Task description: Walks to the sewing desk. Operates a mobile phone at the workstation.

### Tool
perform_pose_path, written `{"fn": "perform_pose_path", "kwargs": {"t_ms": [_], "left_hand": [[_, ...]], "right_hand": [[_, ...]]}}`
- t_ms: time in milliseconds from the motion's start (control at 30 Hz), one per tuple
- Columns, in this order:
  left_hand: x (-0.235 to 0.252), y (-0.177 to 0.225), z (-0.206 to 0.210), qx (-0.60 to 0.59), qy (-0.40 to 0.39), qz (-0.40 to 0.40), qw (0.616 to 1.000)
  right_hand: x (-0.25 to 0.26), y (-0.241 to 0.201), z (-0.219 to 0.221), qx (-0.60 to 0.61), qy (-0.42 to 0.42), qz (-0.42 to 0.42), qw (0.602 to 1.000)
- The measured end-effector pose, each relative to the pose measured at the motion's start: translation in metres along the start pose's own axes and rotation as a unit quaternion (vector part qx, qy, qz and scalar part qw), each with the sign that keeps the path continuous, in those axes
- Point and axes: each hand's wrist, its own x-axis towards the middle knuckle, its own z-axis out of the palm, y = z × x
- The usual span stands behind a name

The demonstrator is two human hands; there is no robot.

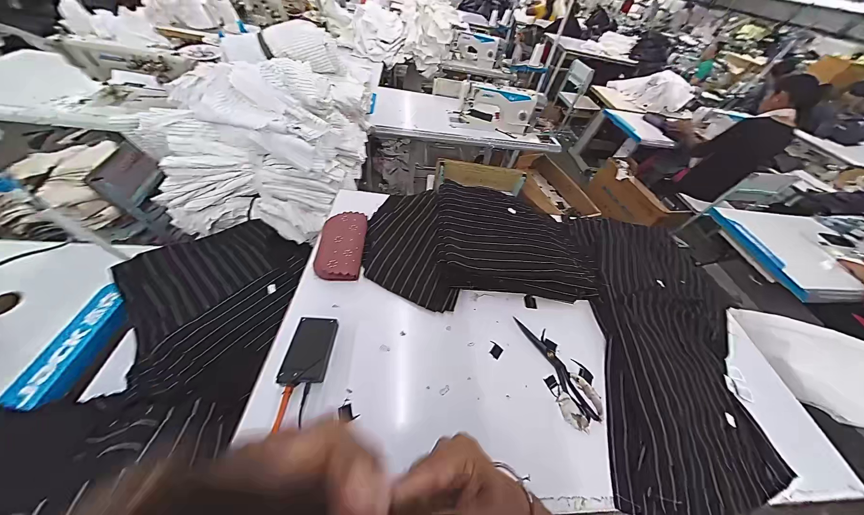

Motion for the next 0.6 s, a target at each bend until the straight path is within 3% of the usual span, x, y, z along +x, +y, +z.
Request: {"fn": "perform_pose_path", "kwargs": {"t_ms": [100,200,600], "left_hand": [[0.017,-0.055,-0.032,-0.203,0.094,0.019,0.974],[0.022,-0.083,-0.051,-0.311,0.131,-0.01,0.941],[0.014,-0.102,-0.053,-0.323,0.091,-0.044,0.941]], "right_hand": [[-0.007,0.01,-0.009,0.072,0.111,0.047,0.99],[-0.01,0.012,-0.013,0.038,0.176,0.057,0.982],[-0.003,0.013,-0.006,-0.103,0.219,0.062,0.968]]}}
